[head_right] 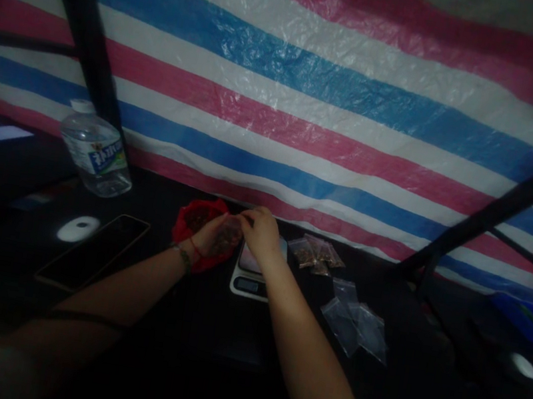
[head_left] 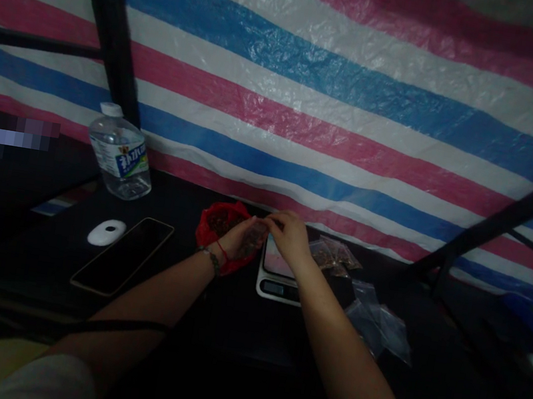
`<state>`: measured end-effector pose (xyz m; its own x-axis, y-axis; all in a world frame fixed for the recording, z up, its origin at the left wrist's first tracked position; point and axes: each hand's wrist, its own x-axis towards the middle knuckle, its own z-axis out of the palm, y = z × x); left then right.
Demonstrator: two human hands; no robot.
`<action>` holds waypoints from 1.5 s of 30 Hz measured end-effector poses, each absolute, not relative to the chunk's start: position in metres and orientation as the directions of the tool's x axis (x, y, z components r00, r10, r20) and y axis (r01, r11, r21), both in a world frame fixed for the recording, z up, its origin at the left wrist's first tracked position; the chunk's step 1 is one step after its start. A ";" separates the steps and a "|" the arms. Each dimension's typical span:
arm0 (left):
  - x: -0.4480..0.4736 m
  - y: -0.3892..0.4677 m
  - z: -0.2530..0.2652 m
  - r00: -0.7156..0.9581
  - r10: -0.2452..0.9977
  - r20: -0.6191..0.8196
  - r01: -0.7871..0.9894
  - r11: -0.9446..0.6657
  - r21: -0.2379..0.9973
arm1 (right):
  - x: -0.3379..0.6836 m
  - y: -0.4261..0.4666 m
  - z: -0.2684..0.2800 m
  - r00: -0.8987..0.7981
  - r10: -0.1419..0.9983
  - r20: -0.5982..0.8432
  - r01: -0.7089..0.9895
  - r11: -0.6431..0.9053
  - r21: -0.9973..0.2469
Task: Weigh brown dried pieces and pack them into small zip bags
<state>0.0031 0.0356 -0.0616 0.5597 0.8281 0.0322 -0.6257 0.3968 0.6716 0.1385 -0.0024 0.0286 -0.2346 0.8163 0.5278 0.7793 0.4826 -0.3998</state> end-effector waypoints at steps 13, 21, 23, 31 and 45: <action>-0.006 0.047 -0.056 0.484 0.874 0.052 -0.748 0.381 0.544 | 0.054 -0.085 -0.030 -0.570 0.817 -0.082 0.818 0.557 -0.142; -0.007 0.043 -0.051 0.495 0.868 0.035 -0.728 0.393 0.562 | 0.075 -0.076 -0.021 -0.563 0.825 -0.048 0.812 0.541 -0.219; -0.005 0.039 -0.052 0.546 0.836 0.059 -0.683 0.403 0.609 | 0.099 -0.064 -0.008 -0.466 0.877 0.113 0.815 0.476 -0.329; 0.015 0.020 -0.068 0.731 0.675 0.103 -0.469 0.387 0.794 | 0.167 -0.031 0.015 -0.263 0.815 0.516 0.753 0.508 -0.419; 0.016 0.001 -0.047 0.780 0.602 0.169 -0.416 0.298 0.859 | 0.213 -0.043 -0.006 -0.006 0.749 0.663 0.494 0.579 -0.649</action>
